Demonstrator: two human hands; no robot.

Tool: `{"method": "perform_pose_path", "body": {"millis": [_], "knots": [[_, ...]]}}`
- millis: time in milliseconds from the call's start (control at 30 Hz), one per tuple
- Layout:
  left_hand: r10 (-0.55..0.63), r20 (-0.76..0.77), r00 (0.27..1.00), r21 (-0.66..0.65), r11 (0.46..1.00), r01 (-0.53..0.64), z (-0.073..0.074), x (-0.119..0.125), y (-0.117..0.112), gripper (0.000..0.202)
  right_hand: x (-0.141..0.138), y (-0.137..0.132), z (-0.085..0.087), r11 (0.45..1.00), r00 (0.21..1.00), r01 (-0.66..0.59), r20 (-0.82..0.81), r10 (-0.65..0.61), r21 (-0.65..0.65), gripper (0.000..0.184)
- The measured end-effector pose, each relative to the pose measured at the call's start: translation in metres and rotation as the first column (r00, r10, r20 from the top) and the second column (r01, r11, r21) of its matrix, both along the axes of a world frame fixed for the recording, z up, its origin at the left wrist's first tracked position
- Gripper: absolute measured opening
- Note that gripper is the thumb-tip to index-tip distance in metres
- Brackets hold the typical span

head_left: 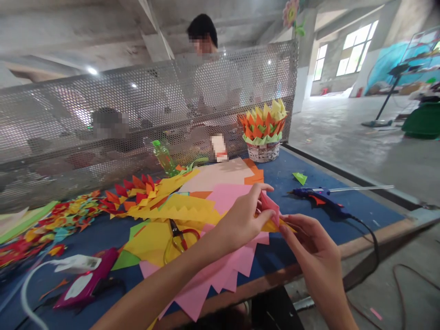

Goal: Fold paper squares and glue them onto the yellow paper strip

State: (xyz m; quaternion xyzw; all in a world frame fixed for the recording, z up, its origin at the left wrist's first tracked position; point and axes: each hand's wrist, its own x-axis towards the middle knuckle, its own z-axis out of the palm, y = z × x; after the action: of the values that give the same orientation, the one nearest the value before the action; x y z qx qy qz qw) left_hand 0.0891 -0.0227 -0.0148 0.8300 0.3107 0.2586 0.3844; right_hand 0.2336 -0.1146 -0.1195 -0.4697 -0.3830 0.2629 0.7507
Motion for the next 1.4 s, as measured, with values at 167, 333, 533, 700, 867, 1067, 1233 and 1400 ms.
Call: {"method": "perform_pose_path", "body": {"millis": [167, 333, 533, 700, 867, 1067, 1233, 1400], "knots": [[-0.048, -0.023, 0.999, 0.034, 0.998, 0.048, 0.004, 0.0, -0.008, 0.046, -0.003, 0.0, -0.001, 1.0, 1.0, -0.018, 0.02, 0.018, -0.02, 0.041], [-0.135, -0.064, 0.989, 0.043, 0.99, 0.138, 0.008, -0.005, -0.006, 0.053, 0.0, -0.001, 0.0, 0.998, 0.997, -0.022, 0.075, 0.026, -0.051, 0.04], [-0.174, -0.089, 0.981, 0.06, 0.982, 0.179, -0.005, -0.001, 0.01, 0.05, 0.008, -0.003, -0.002, 0.991, 0.973, -0.021, 0.226, 0.05, -0.13, 0.038], [-0.181, -0.14, 0.973, 0.041, 0.981, 0.188, -0.015, 0.007, 0.02, 0.053, 0.014, -0.004, -0.005, 0.98, 0.892, 0.073, 0.451, 0.018, -0.183, 0.034], [-0.164, -0.166, 0.973, 0.012, 0.986, 0.168, -0.023, 0.008, 0.03, 0.048, 0.021, -0.01, -0.012, 0.959, 0.79, 0.19, 0.613, -0.023, -0.209, 0.047], [-0.205, -0.129, 0.97, 0.008, 0.978, 0.208, -0.02, 0.0, 0.032, 0.033, 0.025, -0.015, -0.01, 0.96, 0.747, 0.186, 0.665, 0.001, -0.21, 0.033], [-0.146, -0.087, 0.985, 0.069, 0.986, 0.153, -0.003, -0.014, 0.013, 0.019, 0.02, -0.015, 0.001, 0.975, 0.811, 0.088, 0.584, 0.047, -0.202, 0.02], [0.077, -0.004, 0.997, 0.039, 0.996, -0.077, 0.006, -0.051, -0.026, 0.035, 0.01, -0.016, 0.008, 0.991, 0.882, 0.015, 0.469, 0.05, -0.135, 0.016]]}}
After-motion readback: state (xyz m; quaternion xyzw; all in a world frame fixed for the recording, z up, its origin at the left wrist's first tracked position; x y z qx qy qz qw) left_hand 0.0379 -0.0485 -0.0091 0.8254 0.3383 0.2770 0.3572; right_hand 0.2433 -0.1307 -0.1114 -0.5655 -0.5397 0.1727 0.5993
